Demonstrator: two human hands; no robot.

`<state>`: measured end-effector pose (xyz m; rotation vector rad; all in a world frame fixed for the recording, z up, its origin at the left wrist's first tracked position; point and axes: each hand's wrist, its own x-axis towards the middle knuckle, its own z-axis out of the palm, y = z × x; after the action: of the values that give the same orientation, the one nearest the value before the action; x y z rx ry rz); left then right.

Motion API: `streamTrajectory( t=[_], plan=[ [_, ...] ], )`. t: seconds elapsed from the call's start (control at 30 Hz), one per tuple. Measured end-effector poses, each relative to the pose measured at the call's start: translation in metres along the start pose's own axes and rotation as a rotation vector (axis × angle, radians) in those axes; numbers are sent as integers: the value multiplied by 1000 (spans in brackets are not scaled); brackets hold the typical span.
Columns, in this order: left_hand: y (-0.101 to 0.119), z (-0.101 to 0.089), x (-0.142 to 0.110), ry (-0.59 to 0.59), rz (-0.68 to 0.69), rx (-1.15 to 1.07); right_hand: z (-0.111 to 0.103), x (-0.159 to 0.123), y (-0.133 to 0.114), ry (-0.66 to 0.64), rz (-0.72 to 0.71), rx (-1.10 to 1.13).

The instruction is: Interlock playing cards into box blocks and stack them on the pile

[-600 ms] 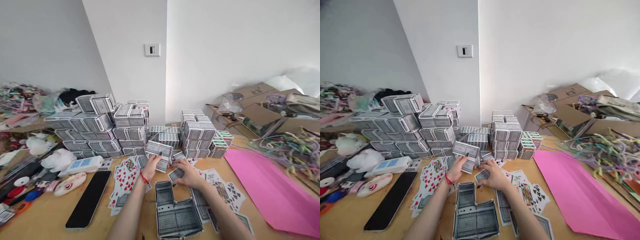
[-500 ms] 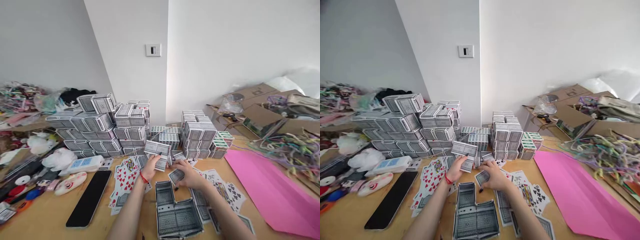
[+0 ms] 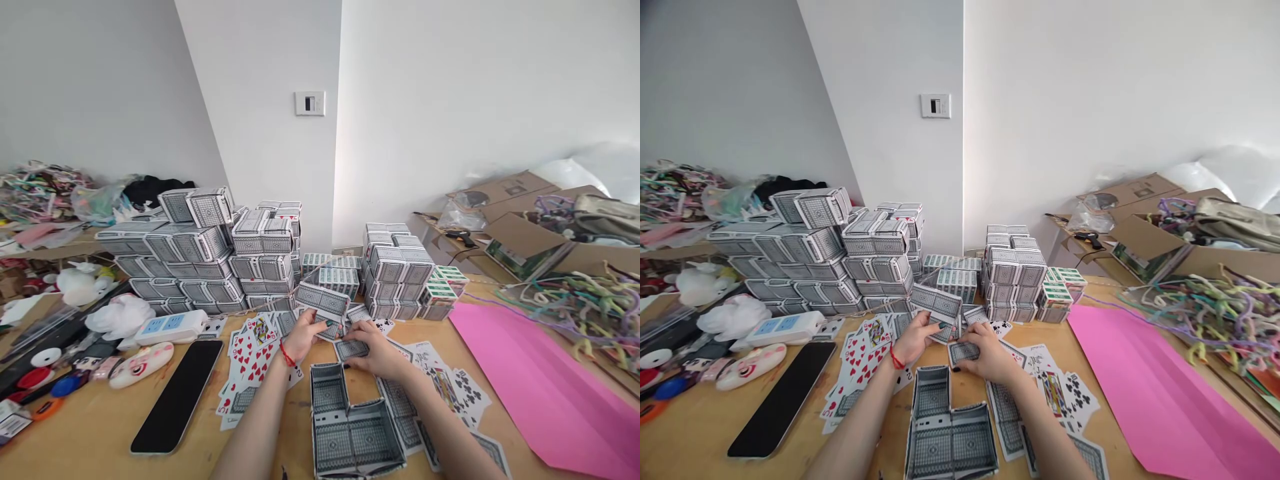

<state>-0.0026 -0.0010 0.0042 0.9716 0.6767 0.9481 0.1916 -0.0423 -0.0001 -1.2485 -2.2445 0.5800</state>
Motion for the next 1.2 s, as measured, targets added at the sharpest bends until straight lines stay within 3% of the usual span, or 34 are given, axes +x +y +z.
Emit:
streamTrajectory(
  t=[0.17,0.33,0.47,0.53,0.63,0.73,0.87,1.0,1.2],
  plan=[
    [-1,-3,2,-30,40,39,4,1,1,127,-119,-56],
    [-1,-5,3,53,105,17,12,4,2,267,-122,-214],
    [-4,-8,4,66,129,-18,13,2,3,284,-123,-213],
    [-6,-10,5,84,136,-19,12,1,6,292,-93,-141],
    [-9,-14,8,157,147,4,13,1,15,375,66,45],
    [-8,-16,10,215,133,25,14,1,21,487,236,387],
    [-6,-16,9,185,114,46,12,3,16,578,281,809],
    [-6,-18,9,160,123,74,9,4,10,617,286,863],
    [-9,-21,10,195,198,158,6,2,9,665,323,736]
  ],
)
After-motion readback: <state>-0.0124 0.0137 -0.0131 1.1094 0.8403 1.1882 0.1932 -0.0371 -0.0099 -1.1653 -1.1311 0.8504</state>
